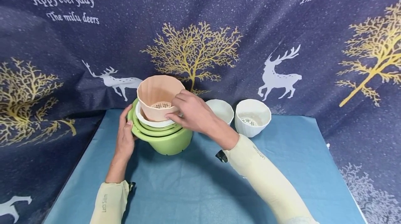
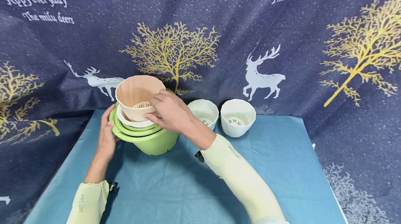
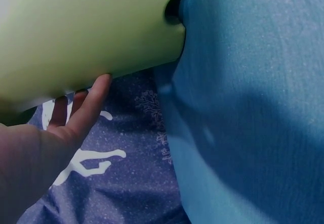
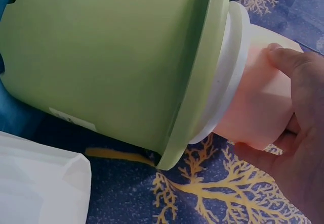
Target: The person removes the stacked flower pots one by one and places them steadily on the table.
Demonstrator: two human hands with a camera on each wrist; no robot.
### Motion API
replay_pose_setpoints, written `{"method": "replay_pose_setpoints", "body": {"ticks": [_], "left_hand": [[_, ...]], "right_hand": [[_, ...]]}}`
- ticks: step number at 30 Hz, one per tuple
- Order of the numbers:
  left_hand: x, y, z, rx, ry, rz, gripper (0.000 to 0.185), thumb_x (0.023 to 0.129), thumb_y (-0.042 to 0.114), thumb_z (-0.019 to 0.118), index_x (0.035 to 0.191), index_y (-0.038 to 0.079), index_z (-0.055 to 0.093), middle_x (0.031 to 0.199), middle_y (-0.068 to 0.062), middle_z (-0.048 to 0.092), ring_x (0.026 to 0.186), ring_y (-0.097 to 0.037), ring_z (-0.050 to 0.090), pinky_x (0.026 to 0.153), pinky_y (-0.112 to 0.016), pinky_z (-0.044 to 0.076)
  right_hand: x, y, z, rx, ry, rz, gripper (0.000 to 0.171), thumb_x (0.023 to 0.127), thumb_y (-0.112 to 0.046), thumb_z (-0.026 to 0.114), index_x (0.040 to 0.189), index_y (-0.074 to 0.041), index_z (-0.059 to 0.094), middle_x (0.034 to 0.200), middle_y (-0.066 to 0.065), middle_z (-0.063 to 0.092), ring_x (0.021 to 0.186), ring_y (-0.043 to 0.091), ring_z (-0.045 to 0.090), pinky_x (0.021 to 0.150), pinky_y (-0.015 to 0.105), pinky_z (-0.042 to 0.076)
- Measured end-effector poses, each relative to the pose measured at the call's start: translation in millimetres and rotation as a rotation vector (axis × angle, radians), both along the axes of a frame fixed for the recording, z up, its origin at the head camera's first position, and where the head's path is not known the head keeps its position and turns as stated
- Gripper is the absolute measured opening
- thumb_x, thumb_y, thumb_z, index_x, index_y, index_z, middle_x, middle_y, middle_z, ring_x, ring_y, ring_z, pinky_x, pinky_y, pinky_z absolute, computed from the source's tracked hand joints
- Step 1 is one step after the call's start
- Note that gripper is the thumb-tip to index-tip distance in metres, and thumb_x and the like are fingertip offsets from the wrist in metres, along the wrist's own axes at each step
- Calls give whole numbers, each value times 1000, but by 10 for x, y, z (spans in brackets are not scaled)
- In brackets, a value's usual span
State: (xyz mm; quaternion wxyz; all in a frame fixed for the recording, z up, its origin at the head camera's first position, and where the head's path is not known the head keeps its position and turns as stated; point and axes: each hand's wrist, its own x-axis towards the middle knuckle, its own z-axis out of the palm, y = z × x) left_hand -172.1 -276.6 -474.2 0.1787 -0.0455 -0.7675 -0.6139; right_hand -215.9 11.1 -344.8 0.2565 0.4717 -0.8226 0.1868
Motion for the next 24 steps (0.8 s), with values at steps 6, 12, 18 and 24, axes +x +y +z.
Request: {"method": "replay_pose_setpoints", "body": {"ticks": [6, 12, 18, 24], "left_hand": [[-1, 21, 2, 23, 2, -8, 55, 113, 25, 30, 168, 24, 32, 157, -7, 41, 114, -15, 55, 69, -18, 55], [4, 20, 15, 12, 9, 6, 55, 112, 24, 30, 167, 23, 34, 153, -9, 43, 105, -14, 57, 64, -19, 54], [-5, 9, -6, 13, 1, 10, 55, 113, 25, 29, 167, 25, 33, 154, -6, 43, 108, -15, 57, 66, -18, 54], [-5, 9, -21, 3, -3, 17, 54, 113, 27, 29, 167, 27, 33, 152, -4, 44, 107, -15, 57, 67, -18, 54]], "right_hand": [[5, 30, 17, -25, 12, 0, 31, 99, -38, 75, 89, -10, 68, 92, 2, 67, 93, 22, 61, 88, 37, 50], [21, 59, 73, -52, 38, 1, 34, 98, -39, 76, 85, -11, 63, 88, 1, 65, 93, 22, 60, 89, 37, 50], [50, 86, 123, -85, 37, 1, 33, 97, -38, 76, 84, -11, 62, 87, 1, 64, 92, 21, 58, 86, 36, 49], [74, 113, 145, -131, 39, 13, 31, 97, -37, 78, 86, -11, 64, 88, 1, 64, 92, 21, 59, 85, 35, 50]]}}
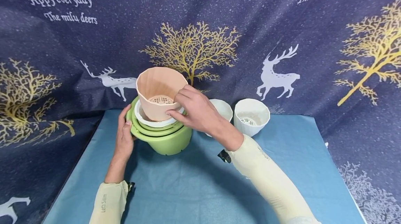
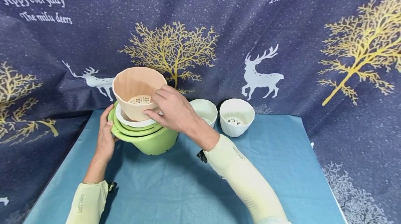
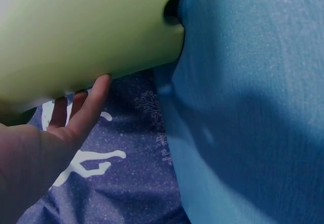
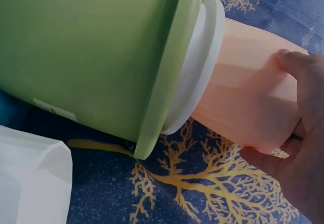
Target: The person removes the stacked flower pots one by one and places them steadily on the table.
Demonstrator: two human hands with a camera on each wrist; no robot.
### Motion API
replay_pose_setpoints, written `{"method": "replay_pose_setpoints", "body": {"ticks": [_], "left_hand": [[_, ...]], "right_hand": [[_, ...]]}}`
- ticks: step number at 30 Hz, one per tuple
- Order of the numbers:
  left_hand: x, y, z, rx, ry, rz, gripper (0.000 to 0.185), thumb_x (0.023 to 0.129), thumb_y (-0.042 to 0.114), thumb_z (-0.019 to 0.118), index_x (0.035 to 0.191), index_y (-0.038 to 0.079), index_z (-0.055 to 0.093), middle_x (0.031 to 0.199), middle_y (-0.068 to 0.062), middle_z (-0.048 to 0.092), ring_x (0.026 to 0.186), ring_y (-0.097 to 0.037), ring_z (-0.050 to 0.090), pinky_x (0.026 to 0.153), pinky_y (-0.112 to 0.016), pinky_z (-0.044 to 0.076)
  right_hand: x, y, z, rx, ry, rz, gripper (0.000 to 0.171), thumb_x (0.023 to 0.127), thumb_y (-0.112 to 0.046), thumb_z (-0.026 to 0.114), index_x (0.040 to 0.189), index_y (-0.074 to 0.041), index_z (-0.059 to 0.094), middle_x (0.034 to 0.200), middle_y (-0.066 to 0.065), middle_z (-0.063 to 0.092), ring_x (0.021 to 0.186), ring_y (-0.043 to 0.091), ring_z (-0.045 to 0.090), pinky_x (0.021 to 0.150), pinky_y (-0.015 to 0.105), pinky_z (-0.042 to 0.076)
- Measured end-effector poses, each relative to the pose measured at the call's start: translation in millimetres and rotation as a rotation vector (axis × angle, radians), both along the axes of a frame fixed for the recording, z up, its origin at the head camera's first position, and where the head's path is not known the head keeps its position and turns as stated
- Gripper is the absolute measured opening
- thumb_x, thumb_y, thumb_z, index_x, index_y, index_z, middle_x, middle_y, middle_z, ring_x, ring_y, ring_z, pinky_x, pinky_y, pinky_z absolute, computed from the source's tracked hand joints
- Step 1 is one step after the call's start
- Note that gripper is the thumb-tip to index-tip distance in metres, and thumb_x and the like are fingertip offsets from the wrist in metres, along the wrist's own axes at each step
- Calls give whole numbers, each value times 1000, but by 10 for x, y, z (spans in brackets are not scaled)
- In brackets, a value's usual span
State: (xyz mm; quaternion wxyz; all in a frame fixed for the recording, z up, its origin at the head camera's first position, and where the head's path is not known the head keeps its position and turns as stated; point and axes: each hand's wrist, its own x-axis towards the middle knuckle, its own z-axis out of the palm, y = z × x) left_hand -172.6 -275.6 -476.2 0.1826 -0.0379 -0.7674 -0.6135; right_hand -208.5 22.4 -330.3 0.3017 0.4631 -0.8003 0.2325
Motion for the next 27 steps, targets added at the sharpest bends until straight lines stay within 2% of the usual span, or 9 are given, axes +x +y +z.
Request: {"method": "replay_pose_setpoints", "body": {"ticks": [15, 22, 27], "left_hand": [[-4, 4, -2, 9, 9, -5, 54, 113, 26, 29, 167, 27, 34, 145, -1, 47, 92, -14, 59, 59, -21, 53], [-3, 15, 13, 23, 22, -13, 55, 112, 24, 30, 167, 24, 35, 147, -2, 46, 92, -12, 59, 58, -23, 53], [-1, 3, 12, 13, 27, -18, 55, 112, 23, 29, 167, 23, 34, 148, -2, 45, 88, -11, 58, 58, -21, 51]], "right_hand": [[53, 77, 84, -105, 14, 52, 27, 94, -31, 82, 89, -8, 68, 89, 3, 65, 98, 25, 62, 92, 37, 49], [71, 153, 137, -150, 29, 87, 26, 93, -26, 84, 100, -4, 73, 101, 8, 72, 110, 27, 65, 102, 38, 49], [103, 218, 179, -161, 40, 92, 26, 92, -24, 84, 103, -3, 74, 104, 9, 74, 113, 29, 65, 104, 39, 49]]}}
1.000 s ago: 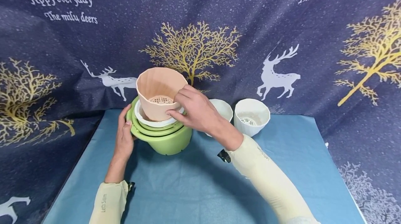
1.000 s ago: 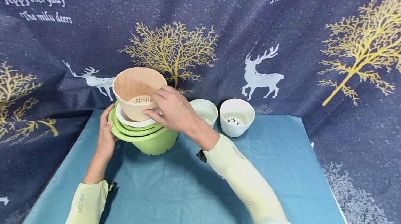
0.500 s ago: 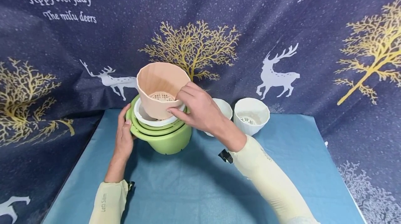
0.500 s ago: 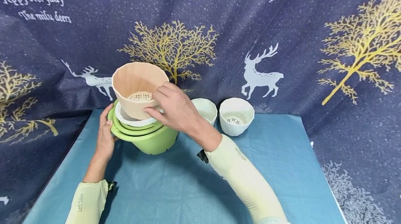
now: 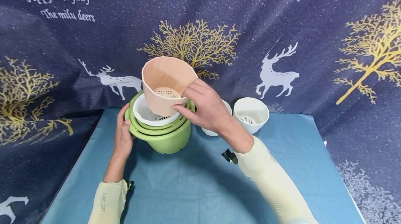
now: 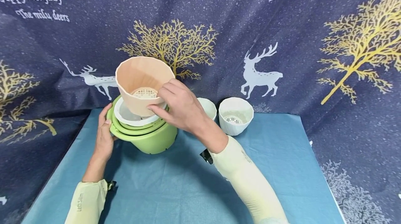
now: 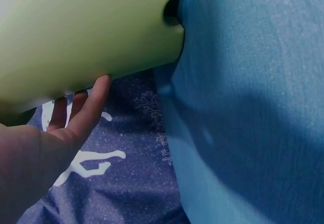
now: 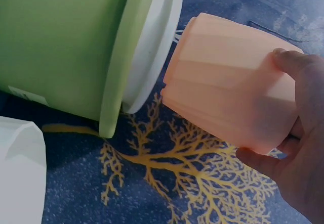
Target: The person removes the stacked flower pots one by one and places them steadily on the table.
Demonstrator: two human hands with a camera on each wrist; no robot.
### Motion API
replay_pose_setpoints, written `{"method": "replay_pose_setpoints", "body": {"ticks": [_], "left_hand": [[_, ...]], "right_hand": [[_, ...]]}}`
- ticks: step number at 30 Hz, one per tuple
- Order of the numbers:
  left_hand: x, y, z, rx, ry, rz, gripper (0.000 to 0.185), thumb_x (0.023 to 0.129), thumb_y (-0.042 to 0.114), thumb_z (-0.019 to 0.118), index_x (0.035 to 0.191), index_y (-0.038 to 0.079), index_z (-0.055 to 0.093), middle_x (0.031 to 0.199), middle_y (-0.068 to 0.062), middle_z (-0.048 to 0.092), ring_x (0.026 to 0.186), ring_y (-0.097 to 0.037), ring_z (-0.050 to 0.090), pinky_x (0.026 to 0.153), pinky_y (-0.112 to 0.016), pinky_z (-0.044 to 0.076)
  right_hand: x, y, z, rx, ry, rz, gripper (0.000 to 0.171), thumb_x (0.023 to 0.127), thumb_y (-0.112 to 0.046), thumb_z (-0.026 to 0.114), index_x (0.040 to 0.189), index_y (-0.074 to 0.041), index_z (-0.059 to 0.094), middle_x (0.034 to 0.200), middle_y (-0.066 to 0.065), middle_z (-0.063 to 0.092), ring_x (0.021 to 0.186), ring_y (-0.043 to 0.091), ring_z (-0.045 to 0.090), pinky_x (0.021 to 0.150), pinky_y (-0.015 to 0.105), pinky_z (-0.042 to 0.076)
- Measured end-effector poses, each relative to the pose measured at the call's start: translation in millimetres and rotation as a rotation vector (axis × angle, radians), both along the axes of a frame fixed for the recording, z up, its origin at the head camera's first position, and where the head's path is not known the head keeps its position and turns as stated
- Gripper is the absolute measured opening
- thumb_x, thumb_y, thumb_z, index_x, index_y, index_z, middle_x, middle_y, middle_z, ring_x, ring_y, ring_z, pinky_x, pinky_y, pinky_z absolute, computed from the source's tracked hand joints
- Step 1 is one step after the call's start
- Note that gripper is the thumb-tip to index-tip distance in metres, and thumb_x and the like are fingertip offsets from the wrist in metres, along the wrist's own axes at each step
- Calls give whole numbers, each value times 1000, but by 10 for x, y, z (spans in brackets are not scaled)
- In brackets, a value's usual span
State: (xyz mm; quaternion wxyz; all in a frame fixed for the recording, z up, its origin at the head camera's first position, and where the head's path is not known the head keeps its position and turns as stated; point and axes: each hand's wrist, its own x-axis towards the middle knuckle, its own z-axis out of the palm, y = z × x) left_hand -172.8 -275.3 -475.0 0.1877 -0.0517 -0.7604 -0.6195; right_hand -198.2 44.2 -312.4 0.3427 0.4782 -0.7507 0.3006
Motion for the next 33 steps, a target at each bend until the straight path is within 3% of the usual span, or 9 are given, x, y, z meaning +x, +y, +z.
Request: {"method": "replay_pose_setpoints", "body": {"ticks": [13, 22, 33], "left_hand": [[-11, -3, 5, -6, -1, -10, 55, 113, 25, 28, 168, 23, 32, 157, -8, 41, 100, -12, 59, 65, -18, 54], [21, -1, -5, -9, -23, -5, 55, 113, 26, 27, 168, 24, 31, 156, -8, 41, 97, -11, 60, 64, -19, 54], [16, -1, -4, 10, -11, -12, 54, 114, 25, 27, 168, 22, 32, 153, -7, 42, 91, -9, 60, 61, -19, 53]], "right_hand": [[70, 186, 44, -59, -10, 18, 29, 90, -17, 85, 112, -2, 75, 108, 9, 75, 117, 29, 66, 103, 45, 50], [103, 326, 3, -103, -5, 10, 26, 86, -13, 86, 107, -2, 74, 103, 9, 75, 109, 32, 66, 99, 45, 50], [160, 492, 4, -122, 15, -15, 18, 85, -12, 86, 89, -5, 70, 87, 6, 68, 92, 31, 64, 90, 43, 50]]}}
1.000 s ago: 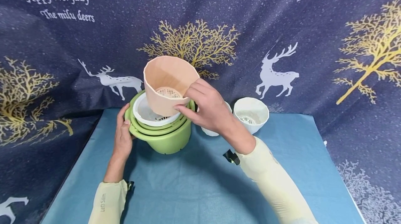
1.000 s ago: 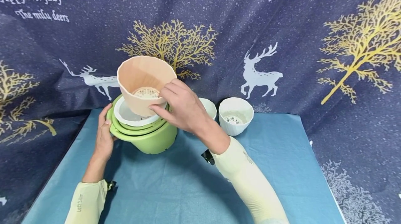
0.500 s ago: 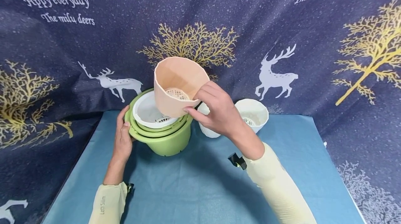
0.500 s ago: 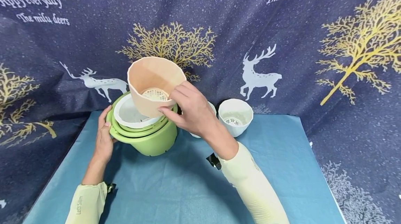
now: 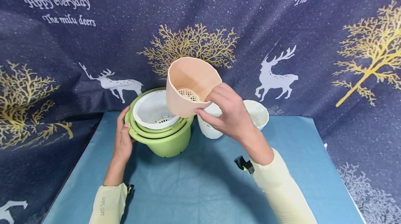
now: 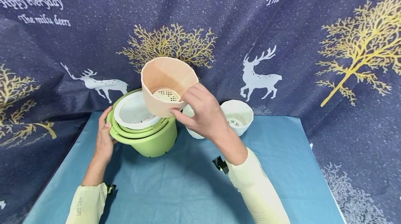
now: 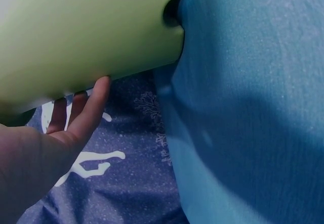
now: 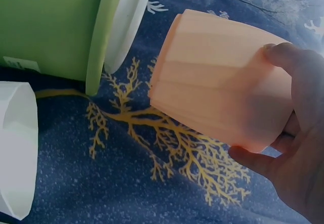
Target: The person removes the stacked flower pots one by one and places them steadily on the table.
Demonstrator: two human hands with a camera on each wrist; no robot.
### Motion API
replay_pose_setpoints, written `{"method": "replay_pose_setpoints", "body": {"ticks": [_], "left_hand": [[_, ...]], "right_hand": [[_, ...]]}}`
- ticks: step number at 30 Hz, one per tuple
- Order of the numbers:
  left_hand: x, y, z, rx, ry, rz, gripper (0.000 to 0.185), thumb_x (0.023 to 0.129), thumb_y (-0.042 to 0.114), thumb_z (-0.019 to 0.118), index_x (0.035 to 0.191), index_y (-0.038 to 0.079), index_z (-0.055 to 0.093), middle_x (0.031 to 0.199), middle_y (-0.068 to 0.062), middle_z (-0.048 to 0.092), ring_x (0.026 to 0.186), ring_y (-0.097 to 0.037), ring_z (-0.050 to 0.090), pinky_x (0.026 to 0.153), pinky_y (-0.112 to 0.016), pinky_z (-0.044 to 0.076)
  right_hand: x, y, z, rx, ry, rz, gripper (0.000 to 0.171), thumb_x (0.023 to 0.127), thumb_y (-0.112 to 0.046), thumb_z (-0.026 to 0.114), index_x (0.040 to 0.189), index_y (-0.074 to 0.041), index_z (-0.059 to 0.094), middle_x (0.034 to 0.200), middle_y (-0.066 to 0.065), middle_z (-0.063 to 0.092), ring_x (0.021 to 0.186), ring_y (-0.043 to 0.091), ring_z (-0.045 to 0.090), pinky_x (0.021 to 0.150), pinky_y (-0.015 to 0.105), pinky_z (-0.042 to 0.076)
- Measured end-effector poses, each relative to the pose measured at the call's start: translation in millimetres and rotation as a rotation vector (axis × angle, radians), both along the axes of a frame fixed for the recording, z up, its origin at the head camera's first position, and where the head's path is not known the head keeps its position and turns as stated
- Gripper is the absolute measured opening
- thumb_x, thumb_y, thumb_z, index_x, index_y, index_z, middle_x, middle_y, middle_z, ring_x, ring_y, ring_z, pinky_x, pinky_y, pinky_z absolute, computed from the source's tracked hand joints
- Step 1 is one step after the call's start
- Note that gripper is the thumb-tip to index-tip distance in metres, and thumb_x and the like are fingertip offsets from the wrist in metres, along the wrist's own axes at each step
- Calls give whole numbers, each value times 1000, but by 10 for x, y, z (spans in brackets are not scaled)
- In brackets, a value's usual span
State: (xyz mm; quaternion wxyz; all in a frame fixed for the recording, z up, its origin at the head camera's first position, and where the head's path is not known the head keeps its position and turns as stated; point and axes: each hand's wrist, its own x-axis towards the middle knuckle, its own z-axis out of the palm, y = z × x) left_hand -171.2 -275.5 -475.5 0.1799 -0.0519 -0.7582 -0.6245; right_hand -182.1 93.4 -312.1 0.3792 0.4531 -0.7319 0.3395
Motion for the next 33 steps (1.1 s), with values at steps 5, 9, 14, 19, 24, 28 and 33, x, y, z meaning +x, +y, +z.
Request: {"method": "replay_pose_setpoints", "body": {"ticks": [5, 9, 14, 19, 24, 28, 33], "left_hand": [[-5, 1, -10, 33, 9, -9, 54, 114, 24, 28, 168, 22, 32, 153, -6, 42, 94, -9, 61, 62, -18, 54], [-9, 6, -12, 46, 10, -11, 55, 113, 23, 28, 168, 21, 32, 155, -7, 41, 98, -9, 61, 65, -18, 55], [-12, 13, -13, 60, 11, -13, 55, 113, 23, 28, 167, 21, 33, 156, -7, 40, 101, -10, 60, 66, -17, 55], [-17, 13, -14, 52, 10, -4, 55, 112, 23, 28, 167, 22, 33, 157, -6, 41, 101, -10, 60, 67, -17, 55], [-18, 23, -7, 57, 16, -9, 56, 112, 21, 28, 167, 20, 33, 159, -8, 39, 105, -10, 59, 70, -16, 55], [-20, 25, -7, 65, 18, -12, 55, 112, 21, 28, 167, 19, 33, 159, -8, 38, 104, -10, 59, 70, -16, 55], [-20, 16, -12, 62, 20, -7, 55, 112, 21, 28, 167, 20, 33, 157, -7, 40, 102, -9, 60, 67, -16, 55]], "right_hand": [[17, 72, -17, 0, -8, -12, 18, 85, -14, 86, 90, -5, 71, 89, 7, 69, 93, 31, 65, 91, 43, 50], [35, 131, -25, -9, -25, -26, 17, 85, -14, 85, 92, -6, 72, 92, 6, 71, 96, 31, 65, 93, 42, 49], [57, 220, -28, -25, -35, -42, 13, 86, -15, 83, 90, -8, 73, 92, 7, 71, 94, 31, 65, 93, 39, 48], [70, 308, -44, -31, -34, -74, 15, 86, -16, 83, 87, -8, 71, 91, 7, 71, 93, 30, 64, 90, 38, 48], [84, 401, -75, -32, -36, -127, 17, 85, -19, 84, 86, -8, 70, 88, 4, 70, 92, 28, 63, 89, 39, 48], [101, 466, -98, -27, -35, -157, 18, 86, -21, 82, 85, -8, 69, 86, 3, 69, 91, 27, 63, 87, 38, 48], [126, 540, -112, -31, -34, -177, 18, 87, -22, 81, 84, -8, 70, 84, 4, 69, 90, 27, 62, 87, 38, 47]]}}
